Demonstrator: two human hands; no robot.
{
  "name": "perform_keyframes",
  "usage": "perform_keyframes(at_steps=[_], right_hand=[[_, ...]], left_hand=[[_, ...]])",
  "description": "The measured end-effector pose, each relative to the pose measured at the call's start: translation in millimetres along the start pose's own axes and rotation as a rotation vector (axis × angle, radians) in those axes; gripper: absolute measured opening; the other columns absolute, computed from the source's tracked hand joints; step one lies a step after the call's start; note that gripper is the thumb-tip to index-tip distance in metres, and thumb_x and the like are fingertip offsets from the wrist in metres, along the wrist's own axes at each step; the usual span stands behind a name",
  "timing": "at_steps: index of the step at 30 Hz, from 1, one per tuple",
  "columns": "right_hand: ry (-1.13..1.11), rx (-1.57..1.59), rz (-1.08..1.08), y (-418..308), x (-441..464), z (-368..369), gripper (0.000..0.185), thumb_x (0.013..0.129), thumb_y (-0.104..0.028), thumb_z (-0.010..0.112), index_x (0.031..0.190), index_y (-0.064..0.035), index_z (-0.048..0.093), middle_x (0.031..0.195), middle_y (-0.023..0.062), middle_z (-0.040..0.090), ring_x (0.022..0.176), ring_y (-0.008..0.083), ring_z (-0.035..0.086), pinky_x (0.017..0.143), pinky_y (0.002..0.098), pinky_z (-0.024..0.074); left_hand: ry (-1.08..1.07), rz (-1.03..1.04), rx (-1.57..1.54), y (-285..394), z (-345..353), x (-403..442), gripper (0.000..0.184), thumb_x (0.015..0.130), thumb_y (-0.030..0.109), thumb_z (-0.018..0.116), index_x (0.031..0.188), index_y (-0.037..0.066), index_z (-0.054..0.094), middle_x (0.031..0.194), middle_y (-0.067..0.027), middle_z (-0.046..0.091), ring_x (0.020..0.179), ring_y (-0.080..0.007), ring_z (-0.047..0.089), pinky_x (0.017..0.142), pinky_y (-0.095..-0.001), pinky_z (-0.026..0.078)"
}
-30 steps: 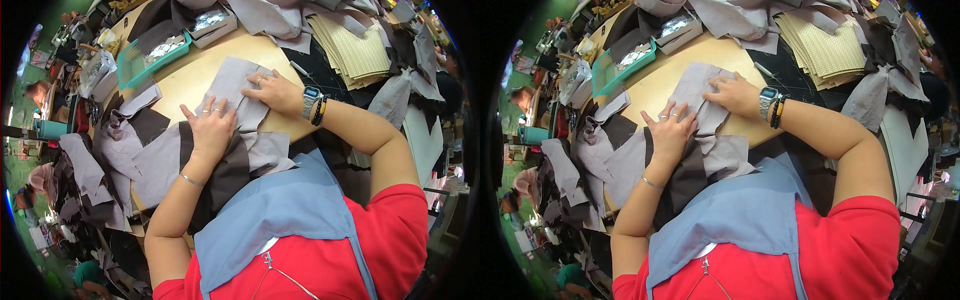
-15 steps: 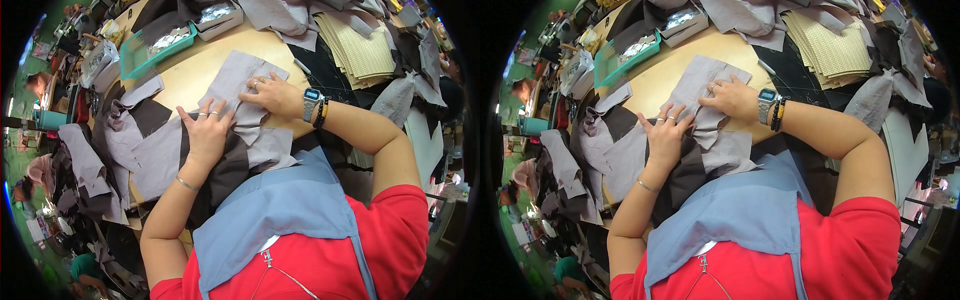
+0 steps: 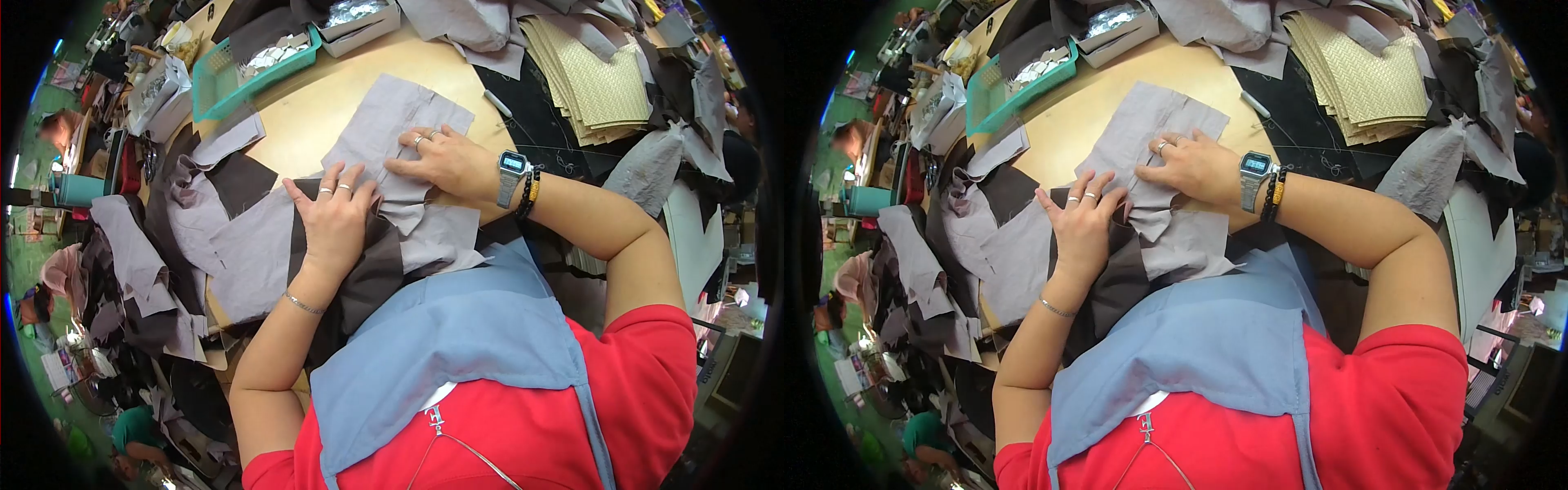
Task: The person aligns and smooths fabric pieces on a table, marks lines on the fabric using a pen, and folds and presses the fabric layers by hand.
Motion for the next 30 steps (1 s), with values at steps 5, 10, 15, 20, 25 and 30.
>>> perform_keyframes(at_steps=[5, 10, 15, 20, 25, 30], right_hand=[[0.022, -0.122, -0.036, -6, 6, 6, 0.053, 0.088, -0.020, 0.064, 0.138, -0.0201, 0.048, 0.136, 0.0213, 0.049, 0.131, 0.0356, 0.047, 0.098, 0.0584, 0.0455], [0.036, -0.102, -0.025, -13, 6, 12, 0.042, 0.094, -0.020, 0.051, 0.136, -0.0186, 0.051, 0.134, 0.0204, 0.052, 0.125, 0.0335, 0.053, 0.099, 0.0579, 0.0445], [0.115, -0.065, -0.086, -19, 6, 3, 0.037, 0.094, -0.020, 0.050, 0.130, -0.0185, 0.055, 0.130, 0.0160, 0.056, 0.121, 0.0308, 0.056, 0.097, 0.0544, 0.0463], [0.075, -0.013, -0.081, -25, 9, 3, 0.039, 0.092, -0.018, 0.050, 0.130, -0.0182, 0.056, 0.128, 0.0160, 0.055, 0.119, 0.0306, 0.057, 0.096, 0.0456, 0.0487], [0.022, 0.003, -0.057, -33, 7, -1, 0.040, 0.092, -0.020, 0.050, 0.132, -0.0224, 0.056, 0.128, 0.0213, 0.054, 0.114, 0.0341, 0.059, 0.086, 0.0429, 0.0551], [-0.076, 0.006, -0.037, -40, 11, -5, 0.043, 0.094, -0.020, 0.048, 0.136, -0.0247, 0.054, 0.130, 0.0256, 0.052, 0.117, 0.0371, 0.058, 0.082, 0.0477, 0.0573]], left_hand=[[0.047, -0.019, -0.031, -1, 2, -2, 0.016, 0.088, 0.033, 0.066, 0.095, 0.020, 0.071, 0.119, 0.0024, 0.066, 0.122, -0.0211, 0.057, 0.105, -0.0794, 0.008], [0.025, -0.004, -0.022, -4, -9, -7, 0.015, 0.089, 0.034, 0.066, 0.089, 0.019, 0.071, 0.119, 0.0023, 0.066, 0.123, -0.0219, 0.056, 0.104, -0.0793, 0.010], [0.060, -0.023, -0.066, -4, -13, -9, 0.017, 0.088, 0.035, 0.066, 0.084, 0.018, 0.069, 0.118, 0.0026, 0.066, 0.122, -0.0222, 0.057, 0.104, -0.0791, 0.010], [0.051, -0.018, -0.094, -7, -14, -12, 0.014, 0.087, 0.032, 0.068, 0.082, 0.019, 0.069, 0.117, 0.0028, 0.066, 0.121, -0.0219, 0.058, 0.104, -0.0790, 0.010], [0.037, 0.004, -0.074, -8, -16, -16, 0.008, 0.085, 0.027, 0.069, 0.083, 0.019, 0.069, 0.117, 0.0031, 0.066, 0.121, -0.0215, 0.058, 0.105, -0.0785, 0.007], [0.002, 0.014, -0.062, -10, -15, -21, 0.006, 0.085, 0.026, 0.068, 0.086, 0.020, 0.071, 0.117, 0.0037, 0.066, 0.120, -0.0210, 0.058, 0.107, -0.0777, 0.005]])
Point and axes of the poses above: each hand's wrist, its own x-axis towards the middle knuckle, its own z-axis out of the palm, y = z × x, the point moved 6 cm from there along x, towards the middle knuckle
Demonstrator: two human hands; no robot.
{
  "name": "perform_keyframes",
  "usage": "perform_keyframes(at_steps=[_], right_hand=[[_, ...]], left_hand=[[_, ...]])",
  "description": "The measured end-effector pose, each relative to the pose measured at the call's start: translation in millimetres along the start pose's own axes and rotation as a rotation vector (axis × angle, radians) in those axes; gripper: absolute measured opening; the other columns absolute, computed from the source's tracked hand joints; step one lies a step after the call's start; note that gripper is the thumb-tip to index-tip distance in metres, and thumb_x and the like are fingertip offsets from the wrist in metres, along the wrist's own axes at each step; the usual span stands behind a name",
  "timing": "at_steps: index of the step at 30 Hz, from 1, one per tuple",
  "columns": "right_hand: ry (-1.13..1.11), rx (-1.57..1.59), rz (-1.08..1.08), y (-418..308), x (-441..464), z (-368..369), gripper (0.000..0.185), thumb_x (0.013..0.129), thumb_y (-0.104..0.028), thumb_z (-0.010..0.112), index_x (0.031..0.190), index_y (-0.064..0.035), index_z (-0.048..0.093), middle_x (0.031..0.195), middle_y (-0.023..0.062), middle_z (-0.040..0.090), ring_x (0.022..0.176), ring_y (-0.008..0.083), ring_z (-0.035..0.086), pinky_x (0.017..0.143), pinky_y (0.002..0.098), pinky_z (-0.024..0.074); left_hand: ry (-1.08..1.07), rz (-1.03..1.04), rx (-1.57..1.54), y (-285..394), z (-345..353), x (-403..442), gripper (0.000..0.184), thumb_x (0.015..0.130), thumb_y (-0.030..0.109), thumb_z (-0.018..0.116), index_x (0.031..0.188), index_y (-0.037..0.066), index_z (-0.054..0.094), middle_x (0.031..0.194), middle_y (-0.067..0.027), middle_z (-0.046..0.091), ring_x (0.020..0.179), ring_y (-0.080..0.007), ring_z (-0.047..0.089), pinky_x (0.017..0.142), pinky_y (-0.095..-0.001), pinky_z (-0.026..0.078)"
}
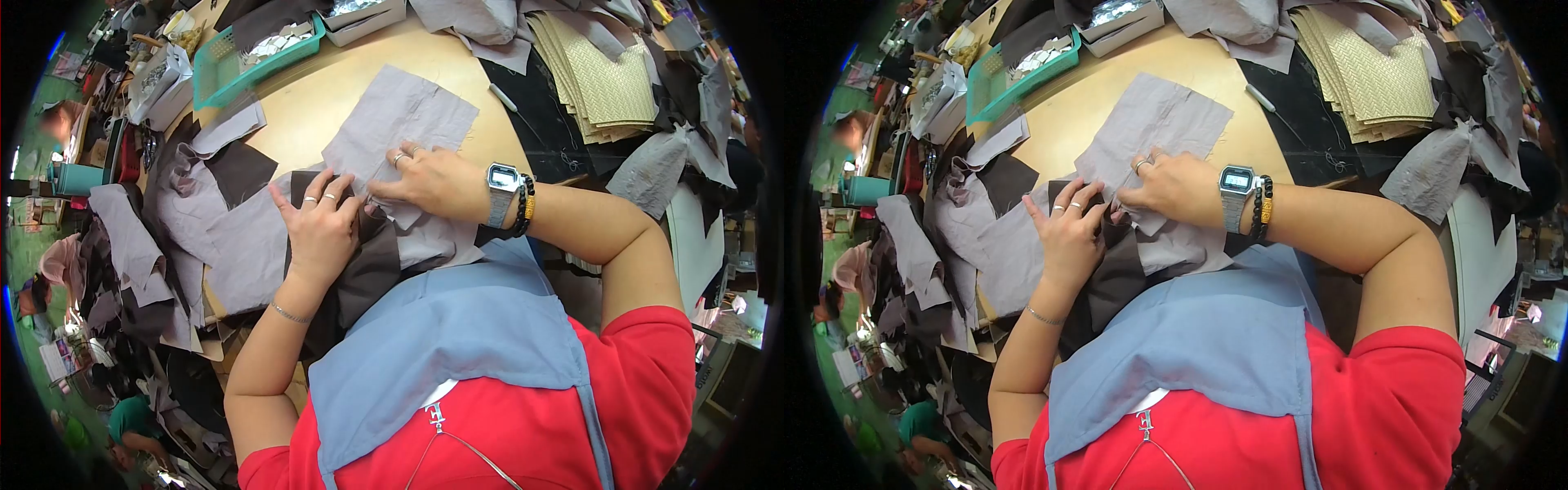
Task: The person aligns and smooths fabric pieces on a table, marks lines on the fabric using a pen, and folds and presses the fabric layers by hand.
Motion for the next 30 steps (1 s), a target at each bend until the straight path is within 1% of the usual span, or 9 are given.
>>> perform_keyframes(at_steps=[6, 13, 17, 20, 24, 25, 28, 29, 30], right_hand=[[-0.031, -0.019, 0.087, 3, -5, 7, 0.048, 0.094, -0.016, 0.048, 0.141, -0.0236, 0.048, 0.142, 0.0215, 0.045, 0.132, 0.0366, 0.047, 0.094, 0.0599, 0.0492], [-0.028, -0.030, 0.315, 58, -17, 1, 0.059, 0.088, -0.007, 0.053, 0.145, -0.0180, 0.042, 0.149, 0.0184, 0.041, 0.135, 0.0341, 0.045, 0.102, 0.0648, 0.0400], [0.065, -0.181, 0.433, 103, -19, 4, 0.061, 0.089, -0.005, 0.053, 0.147, -0.0192, 0.041, 0.142, 0.0193, 0.048, 0.130, 0.0343, 0.050, 0.102, 0.0644, 0.0402], [-0.023, -0.153, 0.583, 123, -17, -7, 0.059, 0.090, -0.005, 0.053, 0.147, -0.0197, 0.042, 0.140, 0.0184, 0.049, 0.128, 0.0336, 0.051, 0.102, 0.0645, 0.0396], [0.153, -0.185, 0.492, 139, -17, -8, 0.044, 0.092, -0.011, 0.050, 0.136, -0.0172, 0.053, 0.125, 0.0133, 0.059, 0.118, 0.0310, 0.058, 0.102, 0.0711, 0.0351], [0.285, -0.182, 0.484, 134, -18, -10, 0.038, 0.091, -0.014, 0.055, 0.129, -0.0154, 0.057, 0.120, 0.0117, 0.062, 0.115, 0.0306, 0.059, 0.102, 0.0649, 0.0382], [0.576, 0.020, 0.530, 112, -28, -13, 0.036, 0.089, -0.021, 0.061, 0.125, -0.0132, 0.059, 0.114, 0.0112, 0.064, 0.111, 0.0309, 0.061, 0.096, 0.0559, 0.0437], [0.608, -0.031, 0.549, 106, -33, -12, 0.039, 0.090, -0.028, 0.065, 0.125, -0.0117, 0.058, 0.110, 0.0136, 0.066, 0.103, 0.0312, 0.062, 0.092, 0.0441, 0.0470], [0.640, -0.024, 0.560, 104, -34, -7, 0.039, 0.089, -0.028, 0.065, 0.125, -0.0119, 0.058, 0.110, 0.0134, 0.066, 0.103, 0.0312, 0.062, 0.091, 0.0440, 0.0473]], left_hand=[[0.030, -0.021, -0.006, 4, -2, -1, 0.008, 0.086, 0.026, 0.068, 0.089, 0.021, 0.073, 0.114, 0.0041, 0.067, 0.120, -0.0205, 0.058, 0.107, -0.0775, 0.006], [0.052, -0.036, -0.003, 2, 4, -6, 0.010, 0.086, 0.028, 0.068, 0.090, 0.020, 0.073, 0.112, 0.0040, 0.068, 0.118, -0.0196, 0.059, 0.106, -0.0774, 0.008], [0.072, -0.043, -0.016, 4, 3, -5, 0.008, 0.087, 0.026, 0.068, 0.089, 0.019, 0.072, 0.112, 0.0046, 0.068, 0.118, -0.0193, 0.059, 0.106, -0.0776, 0.010], [0.057, -0.050, -0.010, 1, 8, -7, 0.009, 0.087, 0.027, 0.068, 0.088, 0.018, 0.072, 0.113, 0.0049, 0.067, 0.117, -0.0192, 0.059, 0.105, -0.0776, 0.015], [-0.011, -0.109, -0.055, -6, 6, 3, 0.012, 0.086, 0.029, 0.070, 0.086, 0.017, 0.071, 0.119, 0.0046, 0.065, 0.119, -0.0190, 0.057, 0.104, -0.0772, 0.020], [-0.008, -0.157, -0.095, -7, 1, 10, 0.020, 0.087, 0.032, 0.069, 0.100, 0.016, 0.069, 0.125, -0.0008, 0.062, 0.122, -0.0217, 0.056, 0.104, -0.0757, 0.022], [0.156, -0.301, -0.124, -25, 11, 35, 0.037, 0.088, 0.037, 0.068, 0.119, 0.016, 0.064, 0.126, -0.0082, 0.062, 0.124, -0.0258, 0.055, 0.105, -0.0735, 0.024], [0.107, -0.301, -0.046, -30, 21, 45, 0.054, 0.089, 0.043, 0.065, 0.131, 0.012, 0.056, 0.128, -0.0140, 0.061, 0.124, -0.0293, 0.055, 0.105, -0.0639, 0.033], [0.118, -0.295, -0.105, -34, 29, 59, 0.055, 0.088, 0.044, 0.066, 0.131, 0.010, 0.056, 0.126, -0.0148, 0.062, 0.120, -0.0301, 0.057, 0.102, -0.0603, 0.037]])
Point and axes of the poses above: each hand's wrist, its own x-axis towards the middle knuckle, its own z-axis out of the palm, y = z × x, the point moved 6 cm from there along x, towards the middle knuckle
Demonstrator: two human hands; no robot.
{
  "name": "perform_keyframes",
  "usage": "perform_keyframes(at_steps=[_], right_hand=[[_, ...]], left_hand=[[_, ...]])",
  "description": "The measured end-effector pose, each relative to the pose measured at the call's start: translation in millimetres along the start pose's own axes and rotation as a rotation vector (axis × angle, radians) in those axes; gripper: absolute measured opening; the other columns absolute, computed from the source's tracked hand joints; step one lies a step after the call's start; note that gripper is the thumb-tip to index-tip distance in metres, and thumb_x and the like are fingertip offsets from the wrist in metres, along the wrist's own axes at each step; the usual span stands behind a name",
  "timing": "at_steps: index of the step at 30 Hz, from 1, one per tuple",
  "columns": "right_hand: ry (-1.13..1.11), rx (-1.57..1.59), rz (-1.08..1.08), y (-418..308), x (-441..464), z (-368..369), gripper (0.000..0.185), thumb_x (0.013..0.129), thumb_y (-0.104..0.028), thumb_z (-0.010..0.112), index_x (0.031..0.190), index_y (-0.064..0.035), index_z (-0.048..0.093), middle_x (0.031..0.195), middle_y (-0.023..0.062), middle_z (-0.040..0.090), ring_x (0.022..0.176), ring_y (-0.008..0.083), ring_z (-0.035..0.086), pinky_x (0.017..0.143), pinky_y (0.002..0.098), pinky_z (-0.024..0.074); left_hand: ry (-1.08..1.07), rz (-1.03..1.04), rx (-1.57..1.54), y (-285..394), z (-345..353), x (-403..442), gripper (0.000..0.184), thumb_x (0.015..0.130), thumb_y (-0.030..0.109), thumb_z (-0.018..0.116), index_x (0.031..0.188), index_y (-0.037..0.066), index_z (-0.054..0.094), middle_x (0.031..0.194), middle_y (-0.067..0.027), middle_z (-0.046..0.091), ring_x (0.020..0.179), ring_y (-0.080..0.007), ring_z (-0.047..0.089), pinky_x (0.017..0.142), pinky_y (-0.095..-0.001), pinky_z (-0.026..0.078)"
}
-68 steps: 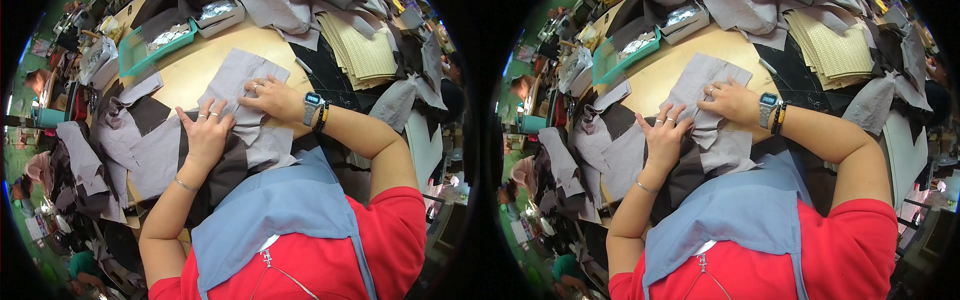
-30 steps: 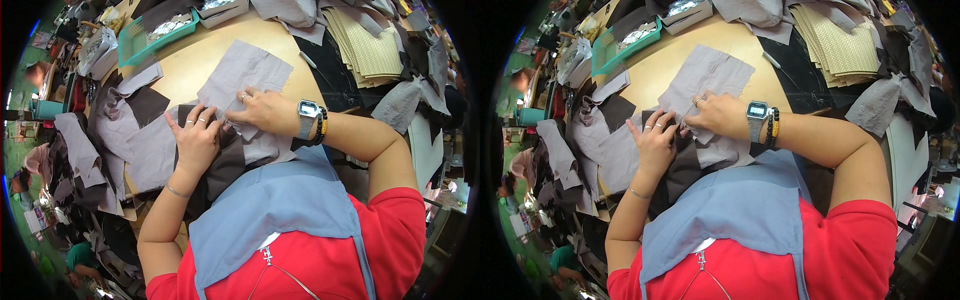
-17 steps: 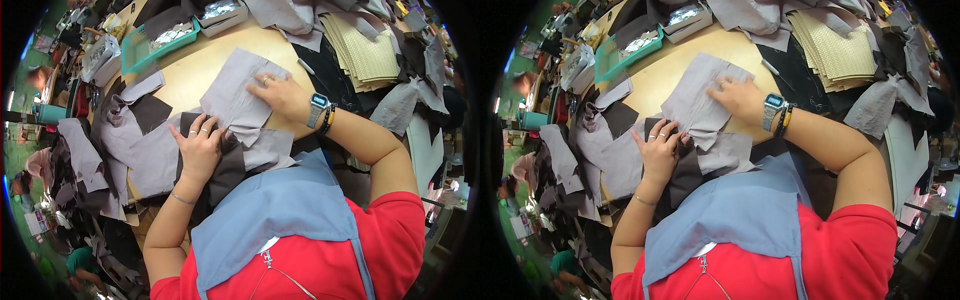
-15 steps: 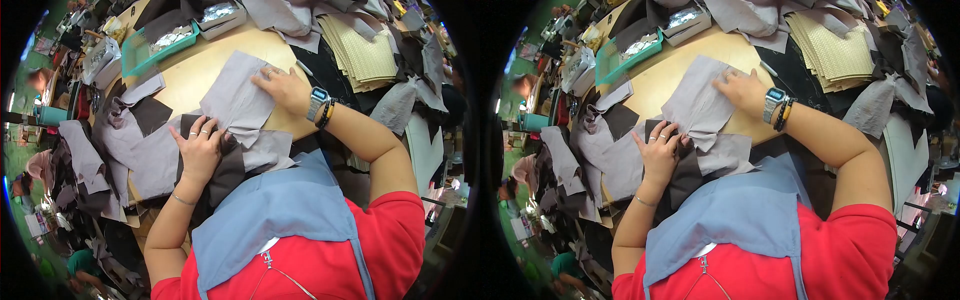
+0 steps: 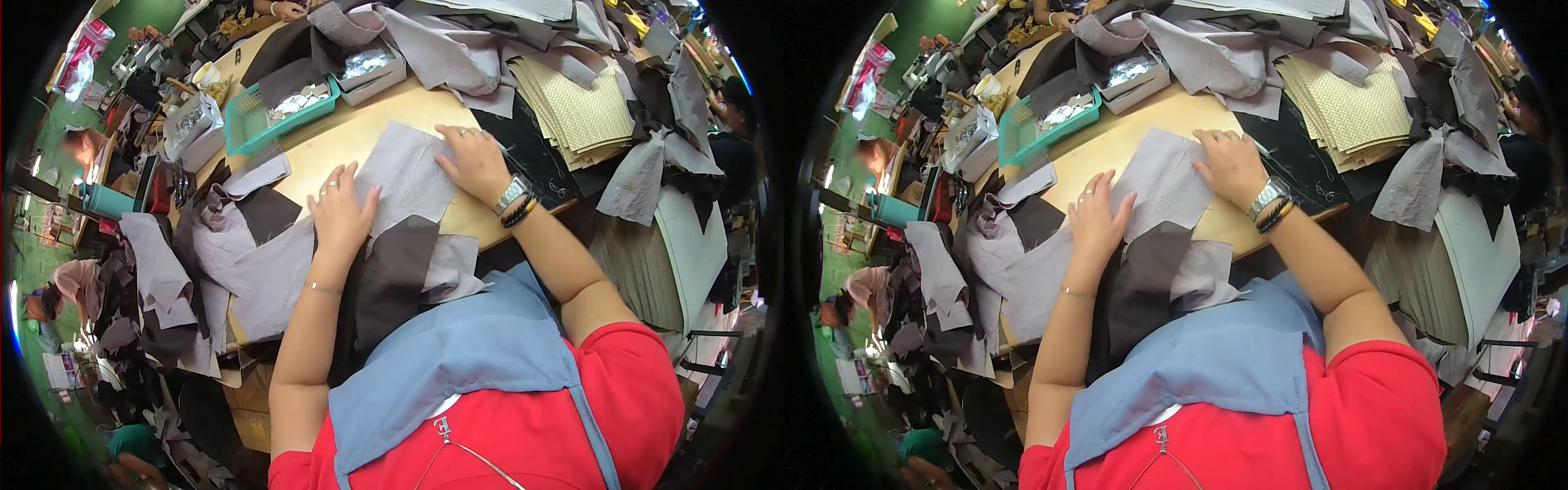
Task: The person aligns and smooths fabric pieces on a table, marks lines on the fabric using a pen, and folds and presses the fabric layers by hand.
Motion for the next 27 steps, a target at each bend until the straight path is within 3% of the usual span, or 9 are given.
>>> perform_keyframes(at_steps=[3, 5, 8, 9, 12, 14, 15, 18, 27], right_hand=[[0.091, 0.015, 0.009, 0, -7, 2, 0.040, 0.087, -0.024, 0.068, 0.123, -0.0094, 0.059, 0.106, 0.0131, 0.067, 0.096, 0.0314, 0.064, 0.085, 0.0434, 0.0505], [-0.009, 0.222, 0.070, 3, 0, 6, 0.036, 0.084, -0.018, 0.070, 0.117, -0.0061, 0.062, 0.099, 0.0126, 0.068, 0.090, 0.0310, 0.066, 0.078, 0.0422, 0.0516], [-0.027, 0.567, 0.103, 14, 10, 20, 0.036, 0.085, -0.013, 0.071, 0.118, -0.0021, 0.063, 0.087, 0.0087, 0.069, 0.080, 0.0234, 0.067, 0.071, 0.0379, 0.0525], [-0.027, 0.758, 0.147, 15, 13, 25, 0.038, 0.085, -0.014, 0.072, 0.120, -0.0023, 0.062, 0.087, 0.0069, 0.068, 0.081, 0.0209, 0.067, 0.073, 0.0368, 0.0522], [0.035, 1.069, 0.216, 25, 25, 48, 0.051, 0.088, -0.018, 0.074, 0.133, -0.0030, 0.054, 0.102, 0.0035, 0.066, 0.092, 0.0139, 0.064, 0.083, 0.0305, 0.0510], [0.118, 1.182, 0.235, 22, 33, 62, 0.055, 0.089, -0.019, 0.073, 0.136, -0.0028, 0.049, 0.112, 0.0057, 0.065, 0.098, 0.0148, 0.064, 0.087, 0.0297, 0.0508], [0.012, 1.212, 0.320, 18, 35, 65, 0.056, 0.091, -0.015, 0.072, 0.138, -0.0023, 0.046, 0.121, 0.0080, 0.062, 0.103, 0.0139, 0.063, 0.088, 0.0277, 0.0516], [-0.153, 1.591, 0.390, 0, 40, 65, 0.053, 0.089, -0.012, 0.073, 0.135, -0.0028, 0.048, 0.120, 0.0066, 0.063, 0.103, 0.0124, 0.063, 0.086, 0.0265, 0.0527], [-0.160, 1.627, 0.374, 4, 36, 63, 0.046, 0.086, -0.005, 0.075, 0.128, -0.0045, 0.054, 0.109, 0.0042, 0.065, 0.095, 0.0084, 0.062, 0.084, 0.0241, 0.0532]], left_hand=[[-0.042, -0.012, -0.144, 11, 26, 34, 0.059, 0.087, 0.045, 0.068, 0.129, 0.005, 0.057, 0.117, -0.0163, 0.065, 0.108, -0.0305, 0.063, 0.089, -0.0484, 0.048], [-0.123, -0.063, -0.177, 18, 40, 52, 0.059, 0.086, 0.044, 0.070, 0.126, 0.002, 0.058, 0.108, -0.0165, 0.068, 0.097, -0.0281, 0.067, 0.077, -0.0394, 0.052], [-0.570, -0.196, -0.348, 20, 54, 69, 0.052, 0.085, 0.038, 0.074, 0.119, 0.002, 0.061, 0.097, -0.0134, 0.069, 0.087, -0.0173, 0.067, 0.068, -0.0303, 0.050], [-0.691, -0.315, -0.620, 18, 60, 66, 0.035, 0.089, 0.028, 0.072, 0.112, 0.003, 0.063, 0.097, -0.0098, 0.068, 0.086, -0.0091, 0.064, 0.064, -0.0244, 0.046], [-0.374, -0.272, -1.094, 1, 70, 69, 0.026, 0.093, 0.021, 0.069, 0.111, 0.003, 0.062, 0.101, -0.0086, 0.068, 0.087, -0.0102, 0.065, 0.068, -0.0250, 0.049], [-0.357, -0.372, -1.479, -2, 75, 62, 0.028, 0.093, 0.017, 0.068, 0.115, 0.002, 0.060, 0.105, -0.0088, 0.069, 0.091, -0.0122, 0.065, 0.074, -0.0271, 0.052], [-0.341, -0.424, -1.672, 2, 70, 58, 0.030, 0.093, 0.015, 0.068, 0.118, 0.001, 0.059, 0.107, -0.0090, 0.069, 0.092, -0.0133, 0.066, 0.077, -0.0281, 0.054], [-0.322, -0.490, -1.581, 14, 52, 58, 0.043, 0.091, 0.013, 0.071, 0.127, 0.000, 0.052, 0.109, -0.0120, 0.069, 0.091, -0.0127, 0.067, 0.076, -0.0244, 0.054], [-0.167, -0.484, -1.590, 4, 62, 64, 0.049, 0.084, 0.000, 0.075, 0.126, 0.000, 0.049, 0.105, -0.0124, 0.070, 0.089, -0.0152, 0.068, 0.077, -0.0265, 0.056]])
Point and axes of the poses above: each hand's wrist, its own x-axis towards the middle knuckle, its own z-axis out of the palm, y = z × x, the point moved 6 cm from there along x, towards the middle knuckle
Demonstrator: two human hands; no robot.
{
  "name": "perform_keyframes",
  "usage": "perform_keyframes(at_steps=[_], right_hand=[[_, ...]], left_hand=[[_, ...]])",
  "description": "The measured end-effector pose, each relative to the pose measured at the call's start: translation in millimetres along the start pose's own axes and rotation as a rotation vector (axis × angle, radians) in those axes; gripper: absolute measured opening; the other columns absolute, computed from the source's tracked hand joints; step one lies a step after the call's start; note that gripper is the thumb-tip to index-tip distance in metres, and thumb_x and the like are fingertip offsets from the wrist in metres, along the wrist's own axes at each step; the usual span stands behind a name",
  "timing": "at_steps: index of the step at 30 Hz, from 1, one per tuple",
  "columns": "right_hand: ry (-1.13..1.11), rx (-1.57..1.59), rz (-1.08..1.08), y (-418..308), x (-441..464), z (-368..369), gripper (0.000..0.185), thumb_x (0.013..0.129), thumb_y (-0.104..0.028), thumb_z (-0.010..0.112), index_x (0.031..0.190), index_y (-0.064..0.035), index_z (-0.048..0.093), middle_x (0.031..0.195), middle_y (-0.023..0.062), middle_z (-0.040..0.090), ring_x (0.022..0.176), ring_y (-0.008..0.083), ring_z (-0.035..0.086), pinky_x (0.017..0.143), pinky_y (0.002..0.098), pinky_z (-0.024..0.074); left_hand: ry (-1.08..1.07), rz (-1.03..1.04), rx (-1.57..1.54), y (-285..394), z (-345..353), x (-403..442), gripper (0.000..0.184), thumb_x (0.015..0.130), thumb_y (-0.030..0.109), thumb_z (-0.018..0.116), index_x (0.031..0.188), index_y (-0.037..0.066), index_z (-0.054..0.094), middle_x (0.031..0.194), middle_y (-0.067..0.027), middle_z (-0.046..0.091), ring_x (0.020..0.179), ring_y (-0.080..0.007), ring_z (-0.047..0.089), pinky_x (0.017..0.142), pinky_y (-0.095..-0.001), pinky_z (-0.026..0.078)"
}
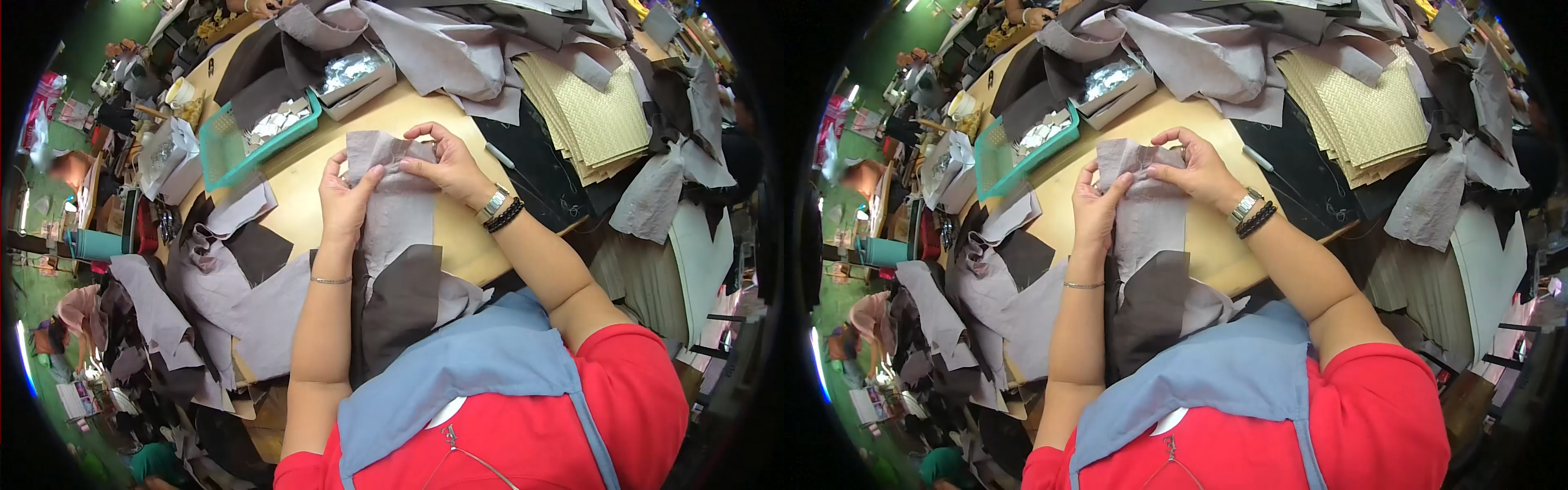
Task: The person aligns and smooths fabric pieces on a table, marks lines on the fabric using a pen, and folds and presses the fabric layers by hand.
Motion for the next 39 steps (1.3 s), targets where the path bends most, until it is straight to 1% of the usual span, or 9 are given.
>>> perform_keyframes(at_steps=[7, 11, 20, 23, 27, 30, 33, 35, 39], right_hand=[[-0.025, -0.122, -0.098, -4, 6, 6, 0.045, 0.086, -0.007, 0.075, 0.126, -0.0027, 0.055, 0.103, 0.0040, 0.065, 0.090, 0.0084, 0.061, 0.079, 0.0221, 0.0518], [-0.039, -0.135, 0.045, -2, 3, 8, 0.039, 0.087, -0.009, 0.075, 0.121, -0.0024, 0.058, 0.102, 0.0037, 0.064, 0.096, 0.0073, 0.059, 0.083, 0.0231, 0.0506], [0.064, -0.105, -0.192, -8, 6, 4, 0.029, 0.087, -0.004, 0.074, 0.111, -0.0045, 0.059, 0.101, 0.0024, 0.064, 0.088, 0.0080, 0.061, 0.080, 0.0230, 0.0522], [0.061, -0.013, -0.060, -1, 3, -11, 0.026, 0.086, -0.002, 0.074, 0.105, -0.0062, 0.057, 0.099, 0.0008, 0.062, 0.089, 0.0084, 0.062, 0.082, 0.0246, 0.0526], [0.525, 0.193, -0.290, -16, 8, -98, 0.023, 0.090, -0.006, 0.070, 0.106, -0.0073, 0.054, 0.093, 0.0014, 0.061, 0.085, 0.0101, 0.063, 0.078, 0.0247, 0.0541], [0.419, 0.221, -0.207, -13, 9, -72, 0.026, 0.093, -0.013, 0.068, 0.113, -0.0079, 0.054, 0.097, 0.0037, 0.063, 0.083, 0.0112, 0.063, 0.077, 0.0244, 0.0542], [0.102, 0.049, 0.024, -4, 11, -16, 0.053, 0.093, -0.021, 0.070, 0.139, -0.0075, 0.047, 0.119, 0.0066, 0.063, 0.105, 0.0117, 0.060, 0.091, 0.0304, 0.0514], [-0.138, -0.231, 0.058, -4, 2, 9, 0.057, 0.090, -0.023, 0.074, 0.139, -0.0066, 0.049, 0.128, 0.0061, 0.060, 0.110, 0.0089, 0.058, 0.090, 0.0271, 0.0509], [-0.134, -0.089, 0.084, 2, 0, 17, 0.031, 0.093, -0.016, 0.070, 0.120, -0.0009, 0.064, 0.109, 0.0030, 0.069, 0.094, 0.0054, 0.062, 0.082, 0.0232, 0.0521]], left_hand=[[-0.130, -0.050, 0.043, 0, -3, -1, 0.046, 0.085, 0.004, 0.074, 0.124, 0.000, 0.051, 0.114, -0.0118, 0.066, 0.101, -0.0158, 0.065, 0.090, -0.0306, 0.052], [-0.159, 0.019, 0.087, 4, 8, -2, 0.041, 0.085, 0.003, 0.074, 0.122, -0.001, 0.054, 0.114, -0.0101, 0.066, 0.101, -0.0146, 0.064, 0.090, -0.0294, 0.052], [-0.099, 0.147, 0.040, -2, 10, 3, 0.042, 0.087, -0.002, 0.071, 0.124, 0.000, 0.051, 0.116, -0.0105, 0.065, 0.102, -0.0155, 0.064, 0.090, -0.0301, 0.053], [-0.043, 0.157, -0.017, 6, 9, -4, 0.043, 0.089, 0.002, 0.070, 0.127, 0.002, 0.051, 0.122, -0.0109, 0.063, 0.108, -0.0175, 0.063, 0.094, -0.0301, 0.051], [0.169, 0.106, -0.032, 27, -55, 2, 0.045, 0.092, 0.009, 0.067, 0.132, 0.004, 0.049, 0.121, -0.0087, 0.063, 0.108, -0.0180, 0.063, 0.096, -0.0318, 0.050], [0.109, 0.109, 0.032, 22, -60, -1, 0.041, 0.092, 0.008, 0.067, 0.130, 0.003, 0.054, 0.122, -0.0075, 0.064, 0.108, -0.0161, 0.062, 0.097, -0.0312, 0.048], [-0.020, 0.085, -0.033, 16, -14, -13, 0.040, 0.091, 0.007, 0.068, 0.129, 0.001, 0.056, 0.124, -0.0078, 0.064, 0.112, -0.0149, 0.060, 0.098, -0.0294, 0.046], [-0.109, 0.095, -0.010, 12, 0, -16, 0.041, 0.092, 0.010, 0.069, 0.130, 0.001, 0.055, 0.125, -0.0079, 0.064, 0.111, -0.0145, 0.060, 0.097, -0.0296, 0.046], [-0.102, -0.012, -0.015, 9, 8, -11, 0.033, 0.093, 0.015, 0.069, 0.122, 0.001, 0.060, 0.116, -0.0074, 0.067, 0.103, -0.0127, 0.062, 0.092, -0.0280, 0.048]])
Point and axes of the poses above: each hand's wrist, its own x-axis towards the middle knuckle, its own z-axis out of the palm, y = z × x, the point moved 6 cm from there along x, towards the middle knuckle
